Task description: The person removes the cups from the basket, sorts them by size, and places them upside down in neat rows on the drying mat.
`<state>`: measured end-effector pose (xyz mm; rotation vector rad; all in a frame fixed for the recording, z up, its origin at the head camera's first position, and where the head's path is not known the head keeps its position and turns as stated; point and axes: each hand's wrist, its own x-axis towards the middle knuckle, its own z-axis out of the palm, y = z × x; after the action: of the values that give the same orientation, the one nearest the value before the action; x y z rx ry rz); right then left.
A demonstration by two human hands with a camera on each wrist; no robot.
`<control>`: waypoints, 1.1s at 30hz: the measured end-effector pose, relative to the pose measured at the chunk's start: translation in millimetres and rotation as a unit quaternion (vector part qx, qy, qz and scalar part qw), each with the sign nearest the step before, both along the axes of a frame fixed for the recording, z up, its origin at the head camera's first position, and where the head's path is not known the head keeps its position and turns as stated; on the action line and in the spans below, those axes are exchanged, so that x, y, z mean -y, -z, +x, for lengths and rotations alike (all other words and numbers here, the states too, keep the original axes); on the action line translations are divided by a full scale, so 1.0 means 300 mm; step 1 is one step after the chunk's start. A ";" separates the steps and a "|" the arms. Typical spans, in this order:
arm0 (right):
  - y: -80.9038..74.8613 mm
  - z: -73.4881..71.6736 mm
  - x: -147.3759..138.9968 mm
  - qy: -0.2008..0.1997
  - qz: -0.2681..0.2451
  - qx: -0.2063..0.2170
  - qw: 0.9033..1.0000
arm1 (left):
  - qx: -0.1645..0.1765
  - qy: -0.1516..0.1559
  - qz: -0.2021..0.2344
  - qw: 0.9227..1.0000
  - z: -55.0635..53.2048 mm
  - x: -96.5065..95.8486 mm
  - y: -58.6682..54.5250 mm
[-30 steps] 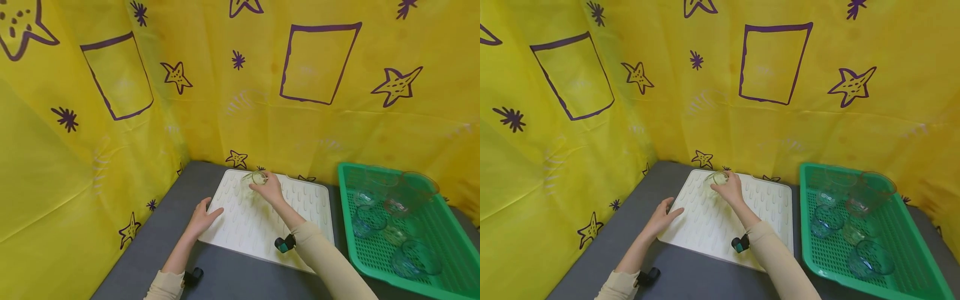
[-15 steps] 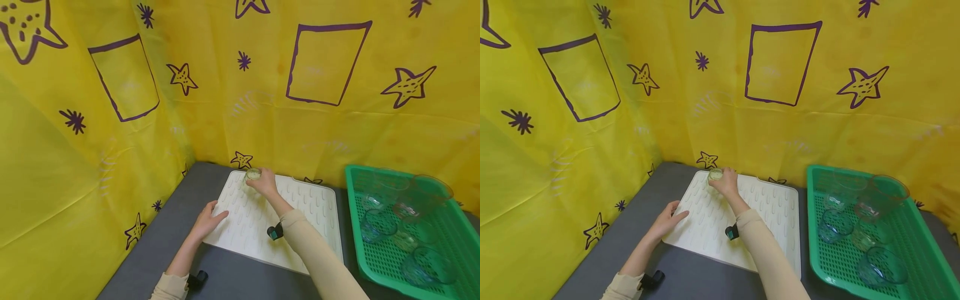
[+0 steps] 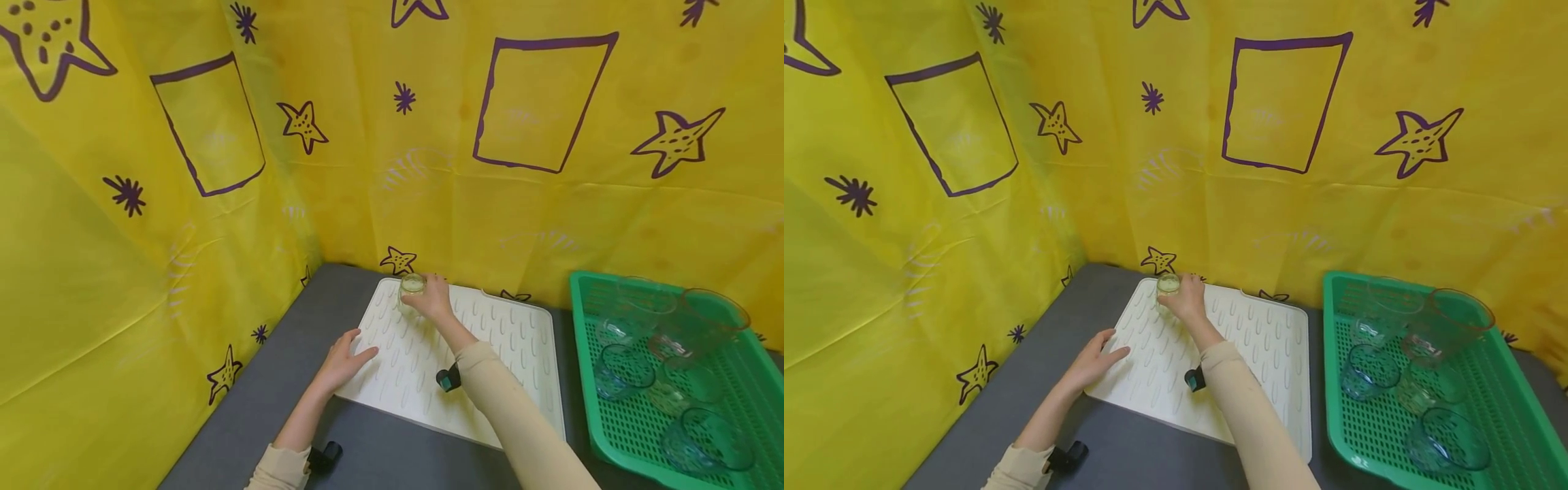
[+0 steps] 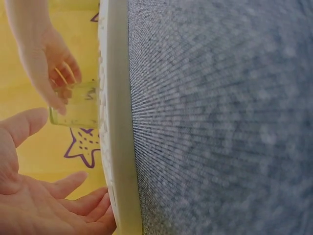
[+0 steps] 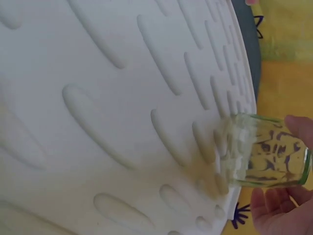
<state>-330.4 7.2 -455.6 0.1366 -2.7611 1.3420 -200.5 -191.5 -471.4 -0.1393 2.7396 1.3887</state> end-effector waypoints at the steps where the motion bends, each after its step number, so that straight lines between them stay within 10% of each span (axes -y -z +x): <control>1: -0.004 0.002 -0.002 -0.001 0.001 0.003 1.000 | 0.001 0.001 -0.001 1.000 0.000 0.001 0.002; 9: -0.058 0.078 -0.087 -0.013 -0.034 0.000 0.999 | 0.001 0.017 -0.008 1.000 -0.009 -0.017 0.013; 25: -0.214 0.407 -0.344 0.012 -0.144 0.070 0.987 | -0.007 0.049 -0.030 0.998 -0.002 0.001 0.016; 33: -0.235 0.571 -0.557 0.004 -0.135 0.038 0.990 | -0.016 0.062 -0.044 0.997 0.002 -0.010 0.024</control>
<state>-159.1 174.4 -385.0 0.0593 -2.6015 1.7345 -199.9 -188.4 -478.6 0.0488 2.7823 1.2520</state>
